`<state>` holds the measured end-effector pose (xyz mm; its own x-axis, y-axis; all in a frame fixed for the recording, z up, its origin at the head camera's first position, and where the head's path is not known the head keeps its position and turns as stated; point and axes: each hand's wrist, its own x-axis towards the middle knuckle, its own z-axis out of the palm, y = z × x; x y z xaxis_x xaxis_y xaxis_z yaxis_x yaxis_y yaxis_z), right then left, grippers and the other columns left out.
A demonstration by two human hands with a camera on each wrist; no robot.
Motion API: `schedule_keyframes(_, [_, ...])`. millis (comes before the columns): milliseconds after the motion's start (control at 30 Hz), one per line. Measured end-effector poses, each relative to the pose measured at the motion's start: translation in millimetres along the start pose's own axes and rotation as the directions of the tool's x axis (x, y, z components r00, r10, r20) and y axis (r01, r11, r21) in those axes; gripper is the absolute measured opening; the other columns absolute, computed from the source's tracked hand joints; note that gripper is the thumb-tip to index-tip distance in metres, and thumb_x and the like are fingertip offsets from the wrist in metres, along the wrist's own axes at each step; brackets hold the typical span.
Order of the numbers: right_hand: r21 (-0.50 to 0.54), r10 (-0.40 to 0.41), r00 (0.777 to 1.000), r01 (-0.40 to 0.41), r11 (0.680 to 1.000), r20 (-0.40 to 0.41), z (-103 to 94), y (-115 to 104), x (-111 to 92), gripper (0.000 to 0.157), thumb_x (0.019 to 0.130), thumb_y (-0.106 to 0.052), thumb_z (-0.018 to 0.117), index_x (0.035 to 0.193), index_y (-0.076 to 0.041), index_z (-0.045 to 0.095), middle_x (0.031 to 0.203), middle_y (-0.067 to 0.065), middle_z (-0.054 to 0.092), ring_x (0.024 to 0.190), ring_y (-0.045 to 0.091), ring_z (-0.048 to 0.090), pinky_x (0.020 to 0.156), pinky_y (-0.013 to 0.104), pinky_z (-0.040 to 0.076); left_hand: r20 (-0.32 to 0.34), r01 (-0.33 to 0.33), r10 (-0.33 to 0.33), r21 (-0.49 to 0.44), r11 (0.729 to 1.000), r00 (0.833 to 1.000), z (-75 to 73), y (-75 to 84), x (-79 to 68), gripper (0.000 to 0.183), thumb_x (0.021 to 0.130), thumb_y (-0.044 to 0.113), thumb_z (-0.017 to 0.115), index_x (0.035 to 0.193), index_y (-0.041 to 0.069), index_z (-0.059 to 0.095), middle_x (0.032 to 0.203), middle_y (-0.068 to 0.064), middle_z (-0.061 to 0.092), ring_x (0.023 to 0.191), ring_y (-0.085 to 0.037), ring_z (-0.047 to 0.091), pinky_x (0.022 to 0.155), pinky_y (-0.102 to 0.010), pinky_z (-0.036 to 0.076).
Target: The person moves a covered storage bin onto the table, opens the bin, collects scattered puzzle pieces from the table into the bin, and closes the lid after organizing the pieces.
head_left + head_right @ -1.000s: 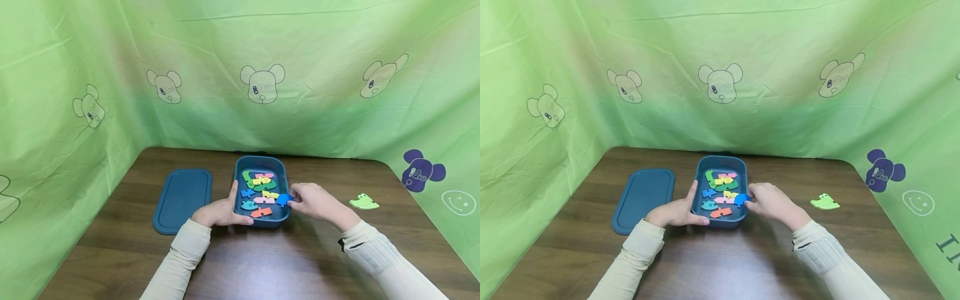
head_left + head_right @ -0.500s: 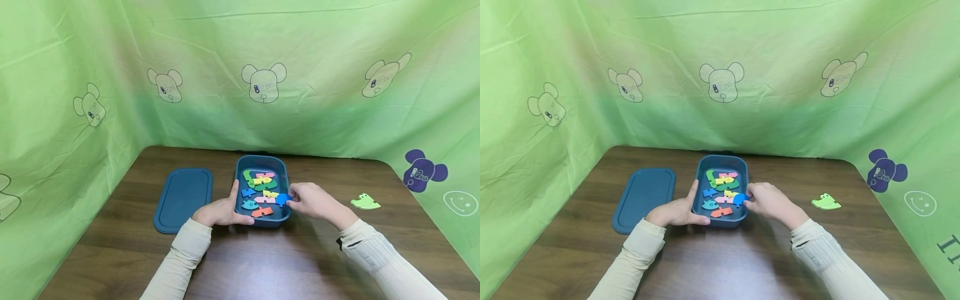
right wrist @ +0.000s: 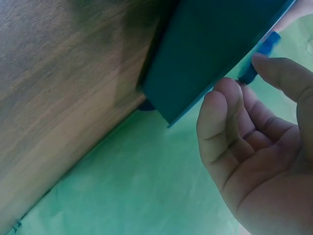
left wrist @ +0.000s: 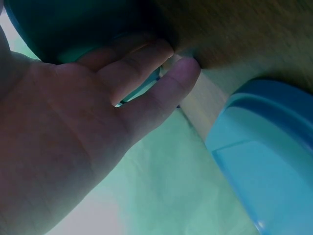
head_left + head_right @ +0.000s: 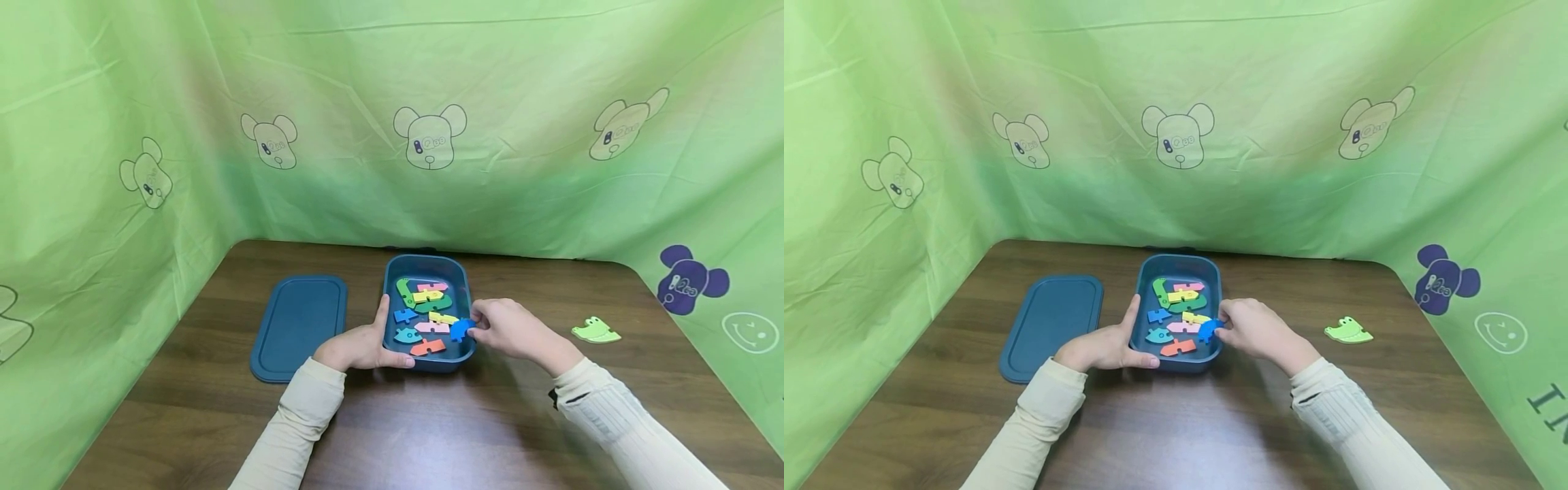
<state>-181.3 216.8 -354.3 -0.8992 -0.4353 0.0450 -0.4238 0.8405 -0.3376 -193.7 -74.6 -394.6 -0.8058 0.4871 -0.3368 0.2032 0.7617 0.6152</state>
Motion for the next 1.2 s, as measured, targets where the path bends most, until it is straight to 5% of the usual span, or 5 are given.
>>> schedule_keyframes(500, [-0.024,0.012,0.993,-0.015,1.000,-0.121,-8.6,17.2,-22.6,0.014,0.090,-0.013,0.074,0.081,-0.014,0.063,0.069,-0.008,0.053,0.063,0.009,0.048,0.059,0.033,0.043,-0.009,0.018,-0.018,0.016,1.000,1.000,0.2,3.6,-0.5,0.131,0.082,0.069,0.071,0.159,0.019,-0.023,0.127,-0.024,0.062,0.096,-0.023,0.064,0.089,-0.041,0.049])
schedule_keyframes(867, [-0.124,0.122,0.982,-0.139,0.982,-0.142,-21.0,105.4,-61.8,0.010,0.088,-0.011,0.071,0.081,-0.010,0.065,0.073,-0.006,0.060,0.067,0.014,0.056,0.064,0.043,0.048,-0.004,0.007,-0.007,0.010,1.000,1.000,0.9,2.1,-0.4,0.131,0.083,0.067,0.072,0.158,0.019,-0.023,0.126,-0.023,0.063,0.103,-0.025,0.064,0.094,-0.042,0.048])
schedule_keyframes(1200, [-0.183,0.177,0.981,-0.189,0.965,-0.081,-33.6,172.6,-87.7,0.022,0.079,-0.003,0.071,0.097,0.008,0.066,0.090,0.023,0.065,0.089,0.047,0.062,0.078,0.062,0.047,-0.006,0.008,-0.008,0.001,1.000,1.000,1.8,0.0,0.5,0.131,0.082,0.067,0.072,0.158,0.019,-0.023,0.129,-0.024,0.061,0.107,-0.027,0.064,0.095,-0.043,0.047])
